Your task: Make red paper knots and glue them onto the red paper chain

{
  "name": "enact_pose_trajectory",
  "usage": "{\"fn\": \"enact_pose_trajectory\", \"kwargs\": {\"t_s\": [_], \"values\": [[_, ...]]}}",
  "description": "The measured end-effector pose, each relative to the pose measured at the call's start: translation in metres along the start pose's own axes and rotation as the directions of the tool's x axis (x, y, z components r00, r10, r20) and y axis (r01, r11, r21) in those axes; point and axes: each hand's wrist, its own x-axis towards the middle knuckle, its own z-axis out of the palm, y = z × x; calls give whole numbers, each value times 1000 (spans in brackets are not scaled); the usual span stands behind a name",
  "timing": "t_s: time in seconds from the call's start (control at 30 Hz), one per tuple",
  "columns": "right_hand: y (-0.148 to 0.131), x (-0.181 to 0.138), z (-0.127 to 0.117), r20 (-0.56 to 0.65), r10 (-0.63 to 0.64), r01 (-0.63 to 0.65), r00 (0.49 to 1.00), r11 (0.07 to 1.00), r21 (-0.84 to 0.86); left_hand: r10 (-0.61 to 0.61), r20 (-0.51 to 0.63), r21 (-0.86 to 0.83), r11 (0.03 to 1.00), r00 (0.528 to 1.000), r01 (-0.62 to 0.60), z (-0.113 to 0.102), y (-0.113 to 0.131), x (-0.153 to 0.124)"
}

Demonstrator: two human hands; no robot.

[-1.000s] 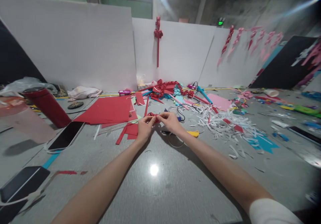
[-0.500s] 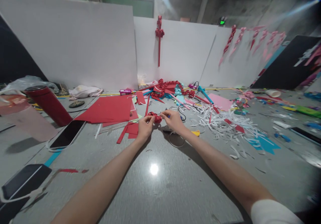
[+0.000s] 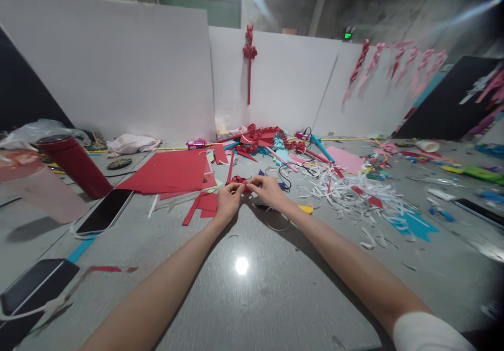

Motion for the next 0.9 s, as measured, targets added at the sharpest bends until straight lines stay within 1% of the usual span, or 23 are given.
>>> {"fn": "enact_pose_trajectory", "kwargs": {"t_s": [0.17, 0.4, 0.57, 0.67, 0.77, 0.83, 0.9], "values": [[1, -1, 4, 7, 30, -30, 1000, 999, 21, -14, -6, 16, 1000, 1000, 14, -1, -5, 1], [5, -1, 6, 16, 66, -67, 998, 993, 95, -97, -72, 57, 993, 993, 101, -4, -22, 6], [7, 1, 7, 44, 82, -85, 996, 993, 81, -96, -116, 167, 979, 989, 115, -5, -29, 9], [1, -1, 6, 111, 58, -62, 992, 998, 33, -60, -163, 283, 953, 985, 105, -9, -26, 13], [-9, -4, 4, 224, 19, -17, 974, 1000, -11, -9, -200, 422, 902, 980, 94, -17, -18, 28], [-16, -6, 3, 287, -1, 11, 958, 999, -33, -2, -192, 517, 850, 981, 103, -23, -11, 45], [-23, -7, 2, 332, -11, 29, 943, 998, -49, -33, -124, 609, 786, 992, 103, -29, -6, 67]]}}
